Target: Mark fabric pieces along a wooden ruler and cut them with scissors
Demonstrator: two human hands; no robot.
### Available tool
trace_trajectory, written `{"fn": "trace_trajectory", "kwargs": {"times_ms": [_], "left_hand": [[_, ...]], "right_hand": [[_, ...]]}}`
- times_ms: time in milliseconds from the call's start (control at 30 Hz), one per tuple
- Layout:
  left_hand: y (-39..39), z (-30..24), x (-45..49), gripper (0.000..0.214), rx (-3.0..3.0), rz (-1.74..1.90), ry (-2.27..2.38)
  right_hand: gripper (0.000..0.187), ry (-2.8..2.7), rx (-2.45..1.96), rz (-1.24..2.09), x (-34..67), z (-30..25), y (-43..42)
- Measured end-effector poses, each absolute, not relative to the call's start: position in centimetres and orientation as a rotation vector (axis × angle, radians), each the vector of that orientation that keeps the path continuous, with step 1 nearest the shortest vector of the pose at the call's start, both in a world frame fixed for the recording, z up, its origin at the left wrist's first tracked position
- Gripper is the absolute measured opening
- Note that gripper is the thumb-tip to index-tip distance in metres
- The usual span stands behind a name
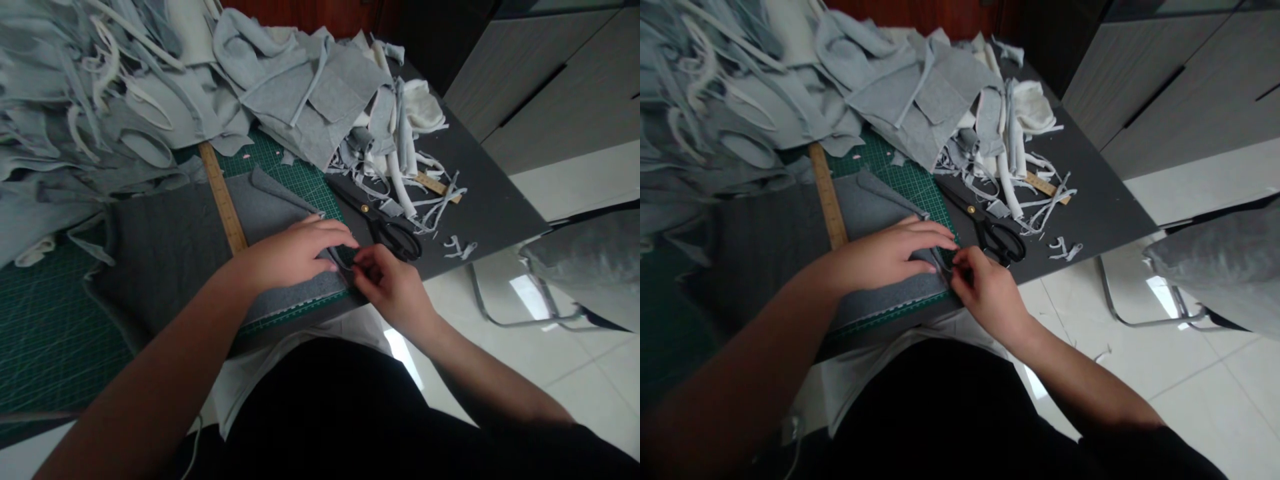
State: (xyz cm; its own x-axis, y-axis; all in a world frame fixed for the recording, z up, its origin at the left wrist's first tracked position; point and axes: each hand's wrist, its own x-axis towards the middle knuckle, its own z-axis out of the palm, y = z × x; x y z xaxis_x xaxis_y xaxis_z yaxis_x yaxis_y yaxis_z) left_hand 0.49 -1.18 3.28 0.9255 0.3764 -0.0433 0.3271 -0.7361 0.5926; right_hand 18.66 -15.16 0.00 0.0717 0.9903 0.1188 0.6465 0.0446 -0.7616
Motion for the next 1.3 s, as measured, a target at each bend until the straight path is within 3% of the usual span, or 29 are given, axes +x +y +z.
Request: {"fn": "trace_trajectory", "kwargs": {"times_ms": [233,467,567,767,1100,1300], "left_hand": [[-0.1,3.7,3.5,0.012,2.444,-0.085,0.474],[-0.8,3.1,3.4,0.003,2.532,-0.13,0.515],[-0.6,2.6,3.4,0.008,2.517,-0.102,0.49],[-0.6,2.0,3.4,0.015,2.453,0.006,0.504],[-1.1,1.7,3.6,0.016,2.459,0.09,0.529],[-0.9,1.7,3.4,0.014,2.442,0.106,0.525]], "right_hand": [[0.006,-1.572,-1.668,0.627,18.9,-0.3,-15.6],[0.007,-1.558,-1.674,0.585,18.5,-0.8,-15.6],[0.008,-1.61,-1.673,0.545,18.9,0.0,-16.1],[0.019,-1.724,-1.933,0.044,23.1,1.4,-17.9],[0.034,-1.955,-2.053,-0.027,25.5,0.5,-16.1],[0.025,-2.144,-2.066,-0.051,24.8,1.6,-12.4]]}}
